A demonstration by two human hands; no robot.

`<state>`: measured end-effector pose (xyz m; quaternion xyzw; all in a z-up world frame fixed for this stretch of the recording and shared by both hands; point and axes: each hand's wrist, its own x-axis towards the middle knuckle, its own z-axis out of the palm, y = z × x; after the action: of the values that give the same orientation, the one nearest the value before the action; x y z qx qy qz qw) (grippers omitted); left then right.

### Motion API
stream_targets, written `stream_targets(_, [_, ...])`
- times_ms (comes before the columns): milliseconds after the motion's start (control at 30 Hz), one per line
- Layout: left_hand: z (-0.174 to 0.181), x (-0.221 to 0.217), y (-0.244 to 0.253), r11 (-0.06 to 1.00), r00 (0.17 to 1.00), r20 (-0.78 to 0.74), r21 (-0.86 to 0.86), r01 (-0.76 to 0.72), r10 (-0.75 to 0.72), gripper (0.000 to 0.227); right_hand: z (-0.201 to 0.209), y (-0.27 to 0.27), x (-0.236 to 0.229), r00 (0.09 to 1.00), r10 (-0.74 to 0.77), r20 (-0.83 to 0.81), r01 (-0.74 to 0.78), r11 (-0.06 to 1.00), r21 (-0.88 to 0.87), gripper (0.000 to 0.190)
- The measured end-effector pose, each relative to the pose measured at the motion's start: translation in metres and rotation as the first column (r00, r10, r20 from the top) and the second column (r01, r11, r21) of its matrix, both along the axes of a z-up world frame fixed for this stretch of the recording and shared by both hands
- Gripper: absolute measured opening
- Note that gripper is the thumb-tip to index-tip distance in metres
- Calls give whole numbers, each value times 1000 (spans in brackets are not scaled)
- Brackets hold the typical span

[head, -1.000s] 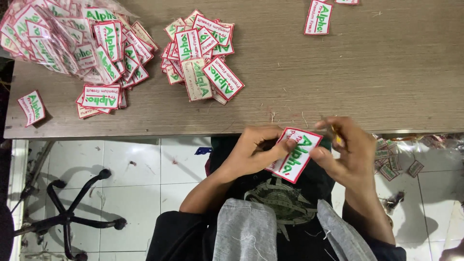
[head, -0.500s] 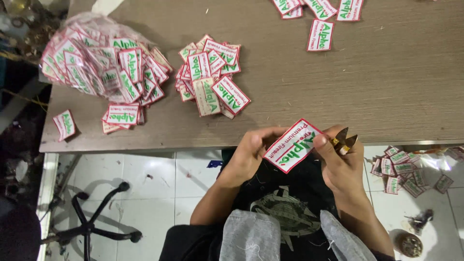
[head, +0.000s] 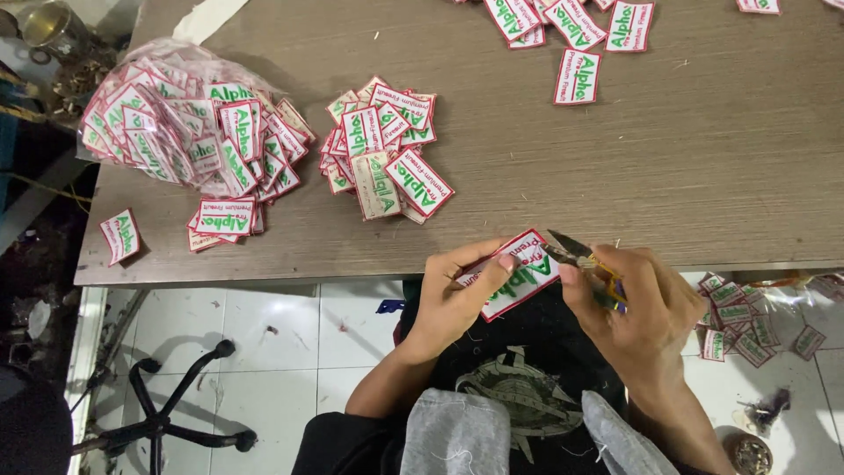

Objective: Trimming excess threads from clothing labels using small thread snips.

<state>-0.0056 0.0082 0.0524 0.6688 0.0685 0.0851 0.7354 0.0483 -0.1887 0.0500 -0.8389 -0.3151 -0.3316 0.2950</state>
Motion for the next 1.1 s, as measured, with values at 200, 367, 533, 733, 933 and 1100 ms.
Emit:
stream_targets(200, [-11, -2, -2, 1000, 1000, 7, 22, 4, -4, 25, -1, 0, 0, 999, 30, 18, -30, 999, -33, 29])
stream_targets(367, [-13, -4, -2, 998, 998, 36, 23, 51, -51, 25, -5, 1, 4, 998, 60, -26, -60, 998, 6, 30])
stream_targets(533, [-11, -3, -1, 998, 997, 46, -8, 70, -69, 25, -5, -1, 4, 994, 100, -32, -99, 994, 45, 32])
stream_targets(733, [-9, -4, -4, 996, 997, 58, 81, 43, -47, 18, -11, -7, 3, 995, 85, 60, -85, 996, -12, 25])
stream_targets(933, [-13, -2, -3, 999, 999, -49, 34, -3, 4, 24, -11, -17, 1, 988, 148, -41, -144, 985, 98, 36])
stream_targets(1100, [-9, -2, -4, 997, 998, -61, 72, 21, -17, 25, -2, -19, 1, 975, 170, -141, -172, 985, -1, 32])
